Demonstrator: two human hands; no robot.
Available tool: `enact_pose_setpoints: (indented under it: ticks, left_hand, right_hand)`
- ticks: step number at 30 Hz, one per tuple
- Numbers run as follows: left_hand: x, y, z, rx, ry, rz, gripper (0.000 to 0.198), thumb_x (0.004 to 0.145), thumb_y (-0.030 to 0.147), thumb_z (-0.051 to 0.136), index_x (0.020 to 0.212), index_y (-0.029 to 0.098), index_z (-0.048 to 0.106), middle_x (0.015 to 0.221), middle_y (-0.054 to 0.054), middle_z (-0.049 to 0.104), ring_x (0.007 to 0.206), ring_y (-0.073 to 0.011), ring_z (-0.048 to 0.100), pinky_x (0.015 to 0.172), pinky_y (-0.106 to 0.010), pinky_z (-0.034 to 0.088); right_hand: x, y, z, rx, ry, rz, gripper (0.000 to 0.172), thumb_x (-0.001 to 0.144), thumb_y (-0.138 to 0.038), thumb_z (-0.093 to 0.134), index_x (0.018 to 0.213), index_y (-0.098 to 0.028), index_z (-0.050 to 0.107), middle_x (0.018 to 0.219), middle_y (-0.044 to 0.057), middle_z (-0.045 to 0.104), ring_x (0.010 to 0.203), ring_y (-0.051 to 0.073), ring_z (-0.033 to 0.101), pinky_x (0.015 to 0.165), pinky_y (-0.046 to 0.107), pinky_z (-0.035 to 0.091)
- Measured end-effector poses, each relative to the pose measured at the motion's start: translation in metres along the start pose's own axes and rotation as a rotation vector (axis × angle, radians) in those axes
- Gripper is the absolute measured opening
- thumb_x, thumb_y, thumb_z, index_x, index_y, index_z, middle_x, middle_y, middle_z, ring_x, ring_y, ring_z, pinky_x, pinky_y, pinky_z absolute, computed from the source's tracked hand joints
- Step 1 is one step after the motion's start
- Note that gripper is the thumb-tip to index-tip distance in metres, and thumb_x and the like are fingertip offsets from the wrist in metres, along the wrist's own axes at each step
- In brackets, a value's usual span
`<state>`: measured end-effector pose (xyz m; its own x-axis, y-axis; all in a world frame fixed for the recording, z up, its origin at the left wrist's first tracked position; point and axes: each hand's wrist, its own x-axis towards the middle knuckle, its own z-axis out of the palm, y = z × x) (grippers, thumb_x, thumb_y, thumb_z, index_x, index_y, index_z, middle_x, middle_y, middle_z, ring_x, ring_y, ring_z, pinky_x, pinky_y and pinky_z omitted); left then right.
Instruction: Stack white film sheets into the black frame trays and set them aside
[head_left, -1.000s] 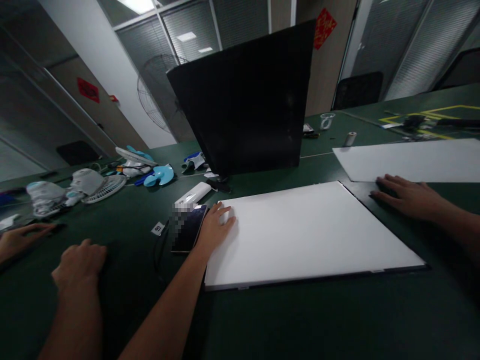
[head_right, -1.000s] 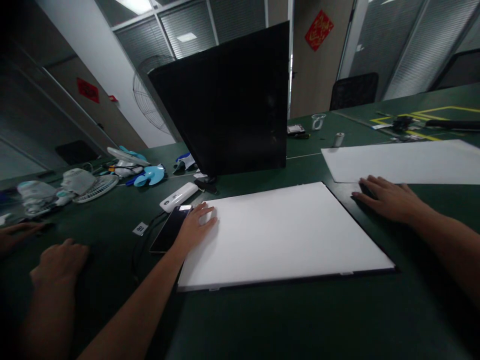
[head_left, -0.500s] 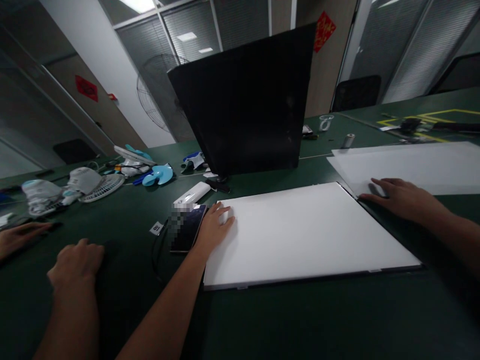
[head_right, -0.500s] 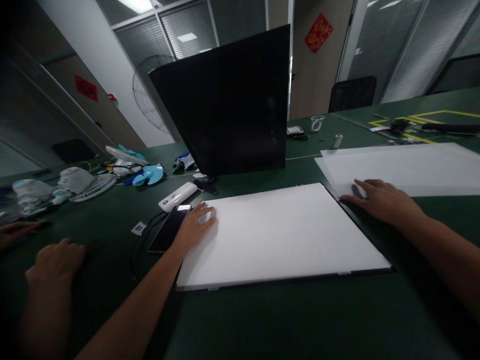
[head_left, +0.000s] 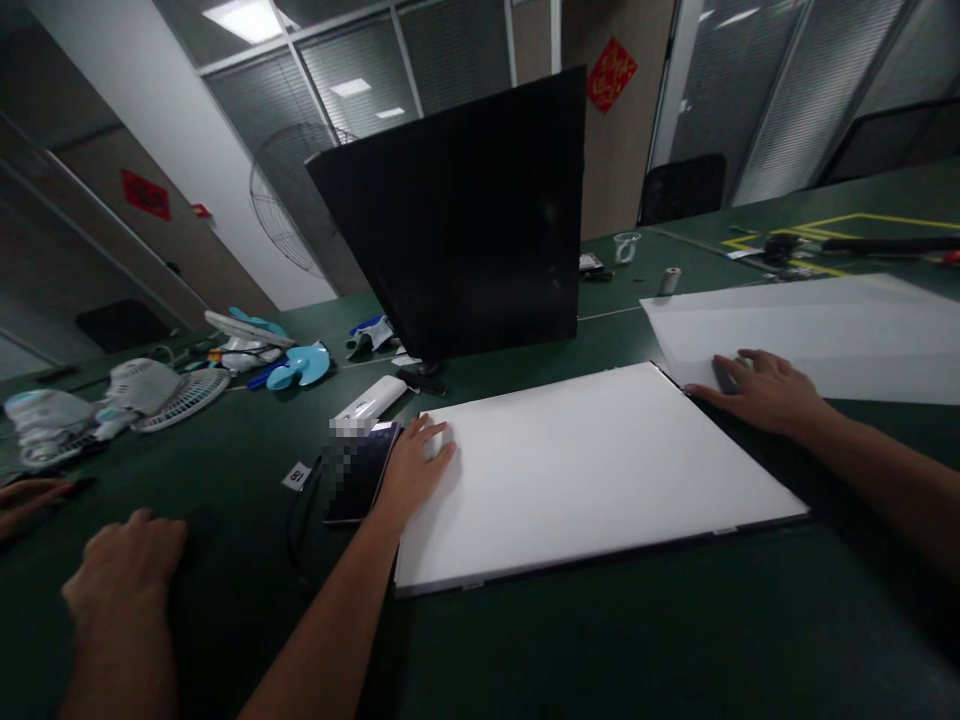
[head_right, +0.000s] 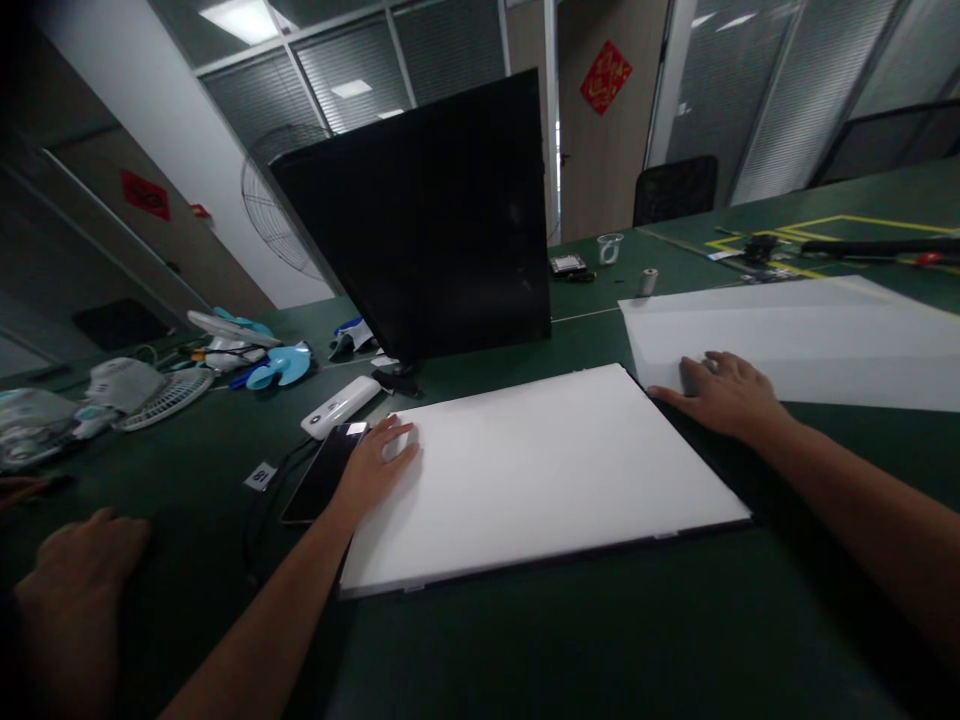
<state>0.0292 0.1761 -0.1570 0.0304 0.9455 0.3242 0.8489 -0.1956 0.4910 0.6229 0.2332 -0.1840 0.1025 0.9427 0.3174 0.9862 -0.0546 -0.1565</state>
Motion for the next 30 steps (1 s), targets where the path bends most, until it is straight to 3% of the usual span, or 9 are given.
enact_pose_setpoints:
  ticks: [4,10,13,18,24,27,30]
  left_hand:
    - [0.0,0.0,0.0,0.02,-0.027,0.011,0.038,0.092,0.042,0.067,0.123,0.024,0.077,0.152,-0.012,0.062,0.146,-0.0335,0.053,0.126,-0.053,0.036]
    - [-0.001,0.002,-0.001,0.026,-0.023,-0.001,0.036,0.092,0.037,0.069,0.123,0.021,0.077,0.153,-0.015,0.06,0.147,-0.0351,0.052,0.126,-0.054,0.037]
    - [-0.002,0.003,-0.002,0.013,-0.015,-0.003,0.034,0.092,0.036,0.07,0.122,0.023,0.077,0.152,-0.013,0.061,0.147,-0.0345,0.053,0.127,-0.055,0.037]
    - [-0.004,0.003,-0.002,0.014,-0.011,0.009,0.033,0.092,0.035,0.07,0.123,0.024,0.077,0.152,-0.012,0.062,0.148,-0.0335,0.051,0.127,-0.055,0.037]
    - [-0.003,0.003,-0.004,0.029,-0.032,0.01,0.038,0.093,0.034,0.069,0.127,0.02,0.077,0.154,-0.015,0.06,0.148,-0.0346,0.052,0.126,-0.055,0.038]
    - [-0.003,0.004,-0.005,0.03,-0.038,0.006,0.037,0.093,0.034,0.069,0.127,0.02,0.077,0.154,-0.016,0.06,0.147,-0.0355,0.053,0.126,-0.056,0.039]
    - [-0.003,0.006,-0.006,0.021,-0.036,-0.002,0.037,0.093,0.033,0.071,0.126,0.021,0.077,0.154,-0.015,0.06,0.147,-0.0362,0.052,0.126,-0.056,0.039]
  right_hand:
    - [0.005,0.013,0.015,0.047,-0.023,0.05,0.103,0.072,-0.095,0.058,0.139,-0.018,0.066,0.154,0.02,0.055,0.143,0.055,0.045,0.105,0.083,0.039]
    - [0.013,0.036,0.034,0.154,0.158,-0.005,0.075,0.069,-0.084,0.072,0.122,-0.03,0.073,0.133,0.01,0.073,0.137,0.057,0.051,0.096,0.089,0.039]
    - [0.018,0.042,0.036,0.117,0.129,0.03,0.082,0.065,-0.089,0.071,0.12,-0.028,0.073,0.133,0.013,0.073,0.125,0.058,0.06,0.084,0.087,0.047]
    - [0.019,0.029,0.021,0.055,-0.049,0.09,0.099,0.064,-0.097,0.064,0.125,-0.02,0.074,0.138,0.023,0.067,0.12,0.062,0.06,0.08,0.083,0.05]
    - [0.0,-0.004,-0.012,0.0,-0.138,0.147,0.098,0.076,-0.097,0.044,0.132,-0.02,0.07,0.127,0.02,0.073,0.107,0.054,0.069,0.074,0.073,0.058]
    - [-0.01,0.002,-0.022,0.012,-0.081,0.162,0.094,0.085,-0.089,0.032,0.138,-0.021,0.067,0.115,0.019,0.076,0.102,0.052,0.071,0.071,0.07,0.059]
    - [-0.017,0.015,-0.026,0.098,0.048,0.137,0.088,0.089,-0.08,0.031,0.151,-0.023,0.058,0.12,0.019,0.075,0.11,0.055,0.069,0.077,0.077,0.055]
